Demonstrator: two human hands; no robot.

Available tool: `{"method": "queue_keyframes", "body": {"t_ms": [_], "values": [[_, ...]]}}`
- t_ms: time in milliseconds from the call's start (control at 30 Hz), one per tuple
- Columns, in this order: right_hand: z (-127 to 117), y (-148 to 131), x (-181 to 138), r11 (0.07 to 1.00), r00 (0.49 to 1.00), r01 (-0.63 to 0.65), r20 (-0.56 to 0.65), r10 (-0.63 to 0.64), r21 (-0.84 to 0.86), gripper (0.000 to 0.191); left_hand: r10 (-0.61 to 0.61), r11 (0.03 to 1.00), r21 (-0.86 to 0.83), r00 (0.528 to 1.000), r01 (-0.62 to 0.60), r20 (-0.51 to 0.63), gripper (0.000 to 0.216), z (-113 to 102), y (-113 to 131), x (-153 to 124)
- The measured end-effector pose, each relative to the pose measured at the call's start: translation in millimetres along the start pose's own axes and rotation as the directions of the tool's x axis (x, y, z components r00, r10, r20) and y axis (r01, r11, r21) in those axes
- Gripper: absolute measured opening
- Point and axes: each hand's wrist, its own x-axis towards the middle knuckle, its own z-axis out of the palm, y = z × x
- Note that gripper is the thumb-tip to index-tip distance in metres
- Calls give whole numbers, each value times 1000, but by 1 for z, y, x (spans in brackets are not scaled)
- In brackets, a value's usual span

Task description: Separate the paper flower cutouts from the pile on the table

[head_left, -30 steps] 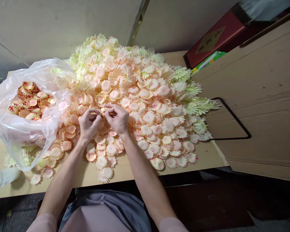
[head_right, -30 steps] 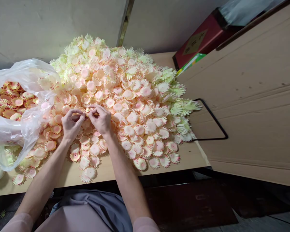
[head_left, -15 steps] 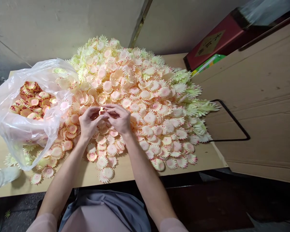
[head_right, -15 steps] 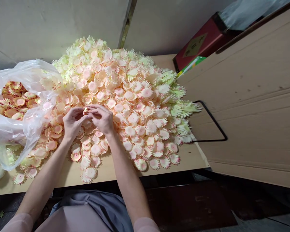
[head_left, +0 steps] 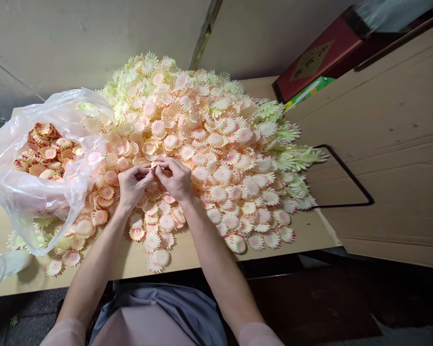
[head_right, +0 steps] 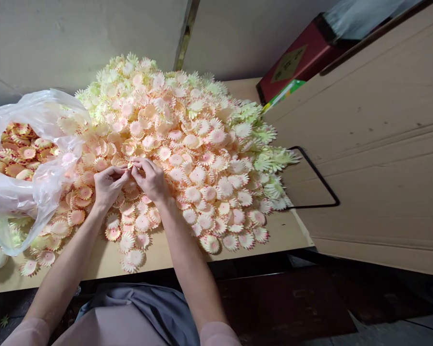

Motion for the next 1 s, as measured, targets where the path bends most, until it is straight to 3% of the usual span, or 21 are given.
{"method": "queue_keyframes", "body": {"t_ms": [300,500,767,1000], "values": [[9,4,-8,995,996,-63,-70,57,-78,11,11,998,65,1000,-12,23,31,-2,2,0],[7,-2,-3,991,984,-135,-119,135,6,9,26,998,52,1000,-27,12,29,-1,2,-2],[-4,-5,5,998,999,-49,-20,50,47,19,65,998,11,998,-65,1,24,3,-4,-3],[-4,-10,7,987,996,-74,50,67,142,13,64,996,68,998,-62,-29,19,0,4,0]]}}
